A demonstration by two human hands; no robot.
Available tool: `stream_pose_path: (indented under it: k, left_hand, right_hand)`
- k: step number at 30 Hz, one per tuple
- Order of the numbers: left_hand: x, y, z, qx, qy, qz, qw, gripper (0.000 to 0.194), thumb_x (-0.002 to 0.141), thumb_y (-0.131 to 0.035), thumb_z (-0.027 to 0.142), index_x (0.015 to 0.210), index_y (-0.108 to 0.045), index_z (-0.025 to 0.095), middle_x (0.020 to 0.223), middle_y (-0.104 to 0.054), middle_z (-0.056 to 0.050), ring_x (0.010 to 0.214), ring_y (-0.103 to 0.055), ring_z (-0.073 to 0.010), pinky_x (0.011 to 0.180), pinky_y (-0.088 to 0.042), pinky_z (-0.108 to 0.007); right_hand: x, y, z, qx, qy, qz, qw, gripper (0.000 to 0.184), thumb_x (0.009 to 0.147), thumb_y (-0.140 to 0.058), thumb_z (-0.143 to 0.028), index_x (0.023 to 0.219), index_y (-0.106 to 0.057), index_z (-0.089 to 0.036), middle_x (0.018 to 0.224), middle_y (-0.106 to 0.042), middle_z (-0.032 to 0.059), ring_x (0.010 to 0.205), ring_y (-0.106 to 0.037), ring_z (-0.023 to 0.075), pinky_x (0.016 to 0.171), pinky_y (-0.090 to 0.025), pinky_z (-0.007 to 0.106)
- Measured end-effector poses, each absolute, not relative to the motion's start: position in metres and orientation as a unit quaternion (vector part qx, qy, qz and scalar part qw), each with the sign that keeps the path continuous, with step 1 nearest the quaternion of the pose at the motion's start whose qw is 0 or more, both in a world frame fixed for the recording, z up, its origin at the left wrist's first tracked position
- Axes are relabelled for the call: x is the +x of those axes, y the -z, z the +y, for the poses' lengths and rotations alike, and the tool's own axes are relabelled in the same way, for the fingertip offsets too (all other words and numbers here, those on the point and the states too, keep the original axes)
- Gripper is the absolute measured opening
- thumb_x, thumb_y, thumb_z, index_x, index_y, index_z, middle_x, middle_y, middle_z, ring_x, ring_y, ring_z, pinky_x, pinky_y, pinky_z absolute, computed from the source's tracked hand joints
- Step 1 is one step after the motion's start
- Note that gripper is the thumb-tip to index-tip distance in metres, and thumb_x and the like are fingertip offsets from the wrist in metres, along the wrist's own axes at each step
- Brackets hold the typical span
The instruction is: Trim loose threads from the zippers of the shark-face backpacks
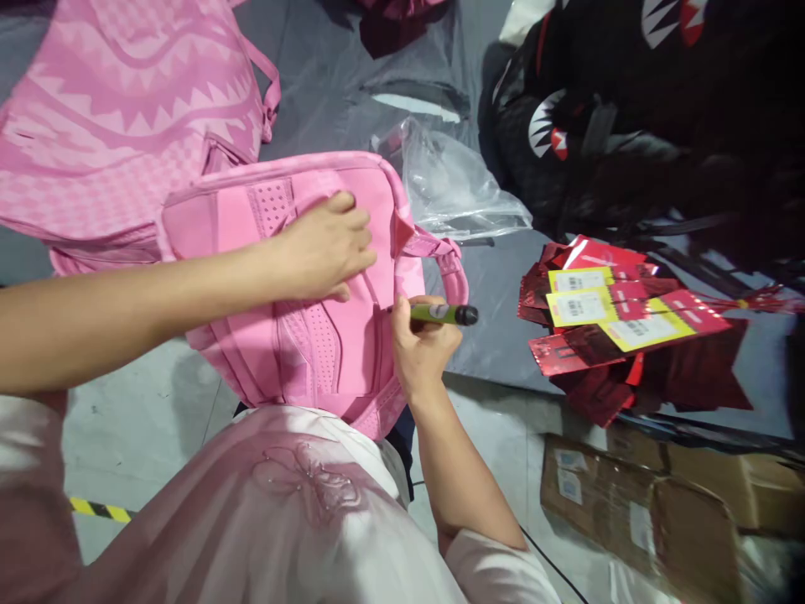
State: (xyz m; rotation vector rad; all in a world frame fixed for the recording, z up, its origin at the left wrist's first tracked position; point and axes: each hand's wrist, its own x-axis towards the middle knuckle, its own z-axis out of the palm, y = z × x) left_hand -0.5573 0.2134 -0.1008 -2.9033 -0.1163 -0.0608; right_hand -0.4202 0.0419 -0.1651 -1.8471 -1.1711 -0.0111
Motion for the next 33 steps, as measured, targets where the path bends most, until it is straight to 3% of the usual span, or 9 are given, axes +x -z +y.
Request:
stream_pose_path:
  k: [3, 8, 11, 15, 21, 23, 26, 29, 33]
  left_hand:
    - [-0.557, 0.089, 0.226, -0.992, 0.0, -0.08, 0.096, 0.043, 0.075, -0.077, 0.058, 0.083, -0.068, 0.017, 0.079, -0.07, -0.006, 0.093, -0.061, -0.0275, 0.091, -0.042, -0.047]
    - [-0.589, 0.04, 0.18, -0.984, 0.064, -0.15, 0.067, 0.034, 0.084, -0.067, 0.053, 0.081, -0.066, 0.02, 0.077, -0.069, -0.005, 0.091, -0.063, -0.0276, 0.09, -0.042, -0.049]
    - [-0.613, -0.006, 0.129, -0.972, 0.093, -0.201, 0.072, 0.028, 0.088, -0.062, 0.047, 0.088, -0.067, 0.02, 0.079, -0.067, -0.005, 0.095, -0.063, -0.0292, 0.089, -0.042, -0.049]
    - [-0.632, -0.025, 0.088, -0.953, 0.119, -0.274, 0.056, 0.028, 0.09, -0.058, 0.046, 0.089, -0.066, 0.02, 0.079, -0.067, -0.005, 0.092, -0.063, -0.0283, 0.085, -0.045, -0.046]
    - [-0.681, 0.033, 0.118, -0.951, 0.053, -0.3, -0.062, 0.023, 0.093, -0.056, 0.035, 0.101, -0.068, 0.018, 0.099, -0.072, -0.007, 0.1, -0.065, -0.025, 0.085, -0.05, -0.04]
    - [-0.702, 0.029, 0.131, -0.94, 0.113, -0.295, -0.13, 0.024, 0.094, -0.054, 0.033, 0.108, -0.068, 0.021, 0.105, -0.073, -0.004, 0.095, -0.066, -0.0202, 0.083, -0.052, -0.036]
    - [-0.71, 0.005, 0.143, -0.893, 0.283, -0.346, -0.059, 0.025, 0.094, -0.056, 0.039, 0.11, -0.07, 0.025, 0.106, -0.074, -0.003, 0.092, -0.063, -0.0205, 0.087, -0.05, -0.039]
    - [-0.677, 0.002, 0.159, -0.926, 0.26, -0.274, -0.008, 0.044, 0.091, -0.061, 0.041, 0.131, -0.061, 0.022, 0.13, -0.065, -0.011, 0.118, -0.056, -0.0278, 0.105, -0.041, -0.047]
    - [-0.606, 0.044, 0.189, -0.966, 0.082, -0.246, -0.009, 0.101, 0.078, -0.074, 0.038, 0.159, -0.017, 0.022, 0.16, -0.033, -0.016, 0.144, -0.032, -0.0392, 0.111, -0.032, -0.055]
  right_hand:
    - [-0.423, 0.171, 0.034, -0.703, -0.027, -0.475, 0.529, 0.028, 0.092, -0.064, -0.042, 0.108, -0.067, -0.019, 0.089, -0.074, 0.0063, 0.08, -0.072, 0.0212, 0.075, -0.058, 0.035]
    - [-0.449, 0.147, 0.03, -0.611, 0.09, -0.549, 0.563, 0.043, 0.1, -0.054, -0.033, 0.142, -0.049, -0.027, 0.11, -0.075, 0.0079, 0.098, -0.073, 0.0247, 0.091, -0.056, 0.046]
    - [-0.458, 0.102, 0.022, -0.54, 0.192, -0.63, 0.524, 0.042, 0.099, -0.055, -0.027, 0.141, -0.049, -0.029, 0.108, -0.075, 0.0054, 0.094, -0.074, 0.0232, 0.092, -0.053, 0.044]
    - [-0.447, 0.065, 0.015, -0.469, 0.17, -0.748, 0.437, 0.039, 0.096, -0.063, -0.025, 0.134, -0.055, -0.03, 0.101, -0.076, 0.0, 0.084, -0.073, 0.0174, 0.092, -0.05, 0.037]
    - [-0.436, 0.118, 0.042, -0.408, 0.093, -0.828, 0.373, 0.026, 0.104, -0.043, -0.015, 0.119, -0.064, -0.021, 0.081, -0.072, -0.0015, 0.073, -0.066, 0.0109, 0.089, -0.048, 0.03]
    - [-0.435, 0.133, 0.051, -0.409, 0.088, -0.824, 0.382, 0.025, 0.103, -0.045, -0.016, 0.118, -0.065, -0.022, 0.077, -0.07, -0.002, 0.07, -0.064, 0.0112, 0.089, -0.047, 0.031]
    - [-0.434, 0.141, 0.058, -0.421, 0.073, -0.82, 0.382, 0.024, 0.101, -0.05, -0.019, 0.116, -0.068, -0.026, 0.077, -0.069, -0.0028, 0.071, -0.064, 0.0125, 0.088, -0.048, 0.034]
    - [-0.438, 0.143, 0.052, -0.439, 0.054, -0.808, 0.389, 0.028, 0.098, -0.052, -0.017, 0.117, -0.068, -0.03, 0.08, -0.071, -0.0017, 0.074, -0.066, 0.014, 0.091, -0.047, 0.038]
    - [-0.455, 0.15, 0.024, -0.47, 0.052, -0.771, 0.426, 0.037, 0.093, -0.057, -0.012, 0.125, -0.062, -0.03, 0.098, -0.075, 0.0038, 0.091, -0.071, 0.0185, 0.091, -0.049, 0.041]
